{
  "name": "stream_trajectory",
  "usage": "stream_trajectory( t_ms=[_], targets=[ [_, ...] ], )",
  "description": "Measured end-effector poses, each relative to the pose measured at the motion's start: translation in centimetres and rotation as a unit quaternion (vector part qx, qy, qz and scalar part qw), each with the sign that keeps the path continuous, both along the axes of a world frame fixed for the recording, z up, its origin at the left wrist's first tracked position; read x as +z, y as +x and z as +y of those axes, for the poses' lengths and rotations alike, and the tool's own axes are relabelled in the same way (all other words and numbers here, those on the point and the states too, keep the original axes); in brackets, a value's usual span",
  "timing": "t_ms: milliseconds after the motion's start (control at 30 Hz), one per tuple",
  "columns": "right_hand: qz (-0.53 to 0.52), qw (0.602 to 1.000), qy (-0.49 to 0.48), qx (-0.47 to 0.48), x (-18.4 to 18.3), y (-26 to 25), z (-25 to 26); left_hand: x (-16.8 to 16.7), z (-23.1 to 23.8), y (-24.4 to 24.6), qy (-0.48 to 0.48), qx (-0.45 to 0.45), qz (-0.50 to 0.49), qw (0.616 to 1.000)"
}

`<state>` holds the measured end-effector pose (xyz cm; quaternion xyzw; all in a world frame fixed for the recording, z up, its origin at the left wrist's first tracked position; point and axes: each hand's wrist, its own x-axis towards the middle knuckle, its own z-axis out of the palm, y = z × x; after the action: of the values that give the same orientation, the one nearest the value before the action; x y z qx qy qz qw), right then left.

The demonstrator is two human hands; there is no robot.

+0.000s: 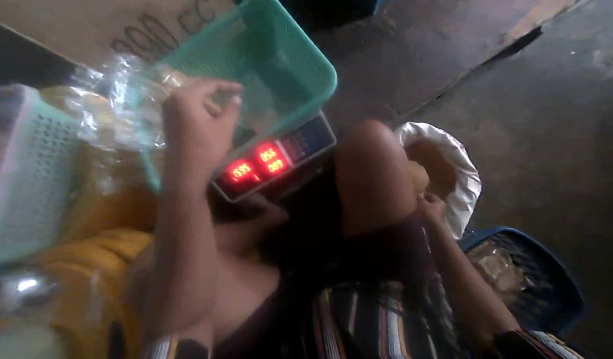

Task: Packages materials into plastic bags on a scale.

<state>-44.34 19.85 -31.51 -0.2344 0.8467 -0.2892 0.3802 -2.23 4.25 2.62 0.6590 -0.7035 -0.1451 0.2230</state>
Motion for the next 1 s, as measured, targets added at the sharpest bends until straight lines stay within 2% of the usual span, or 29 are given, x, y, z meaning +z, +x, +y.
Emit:
stream_trajectory(
  t_ms=[233,567,767,1000],
  targets=[
    [0.087,0.994,-0.046,0.055,4.3,-2.4,-1.0,-0.4,-0.4,-0.3,0.012,-0.017,-0.003,1.0],
    [0.183,0.952,-0.142,0.202,17.2,-4.1,-5.5,-1.4,-1.1,-0.1,-0.03,-0.058,0.052,0.997],
    [0.211,0.908,-0.209,0.296,25.7,-1.0,-9.6,-1.0,-1.4,-0.1,-0.02,-0.074,0.094,0.993],
    [0.15,0.841,-0.282,0.436,33.1,5.8,-13.8,-1.2,-1.7,-0.1,-0.033,-0.111,0.122,0.986]
  ],
)
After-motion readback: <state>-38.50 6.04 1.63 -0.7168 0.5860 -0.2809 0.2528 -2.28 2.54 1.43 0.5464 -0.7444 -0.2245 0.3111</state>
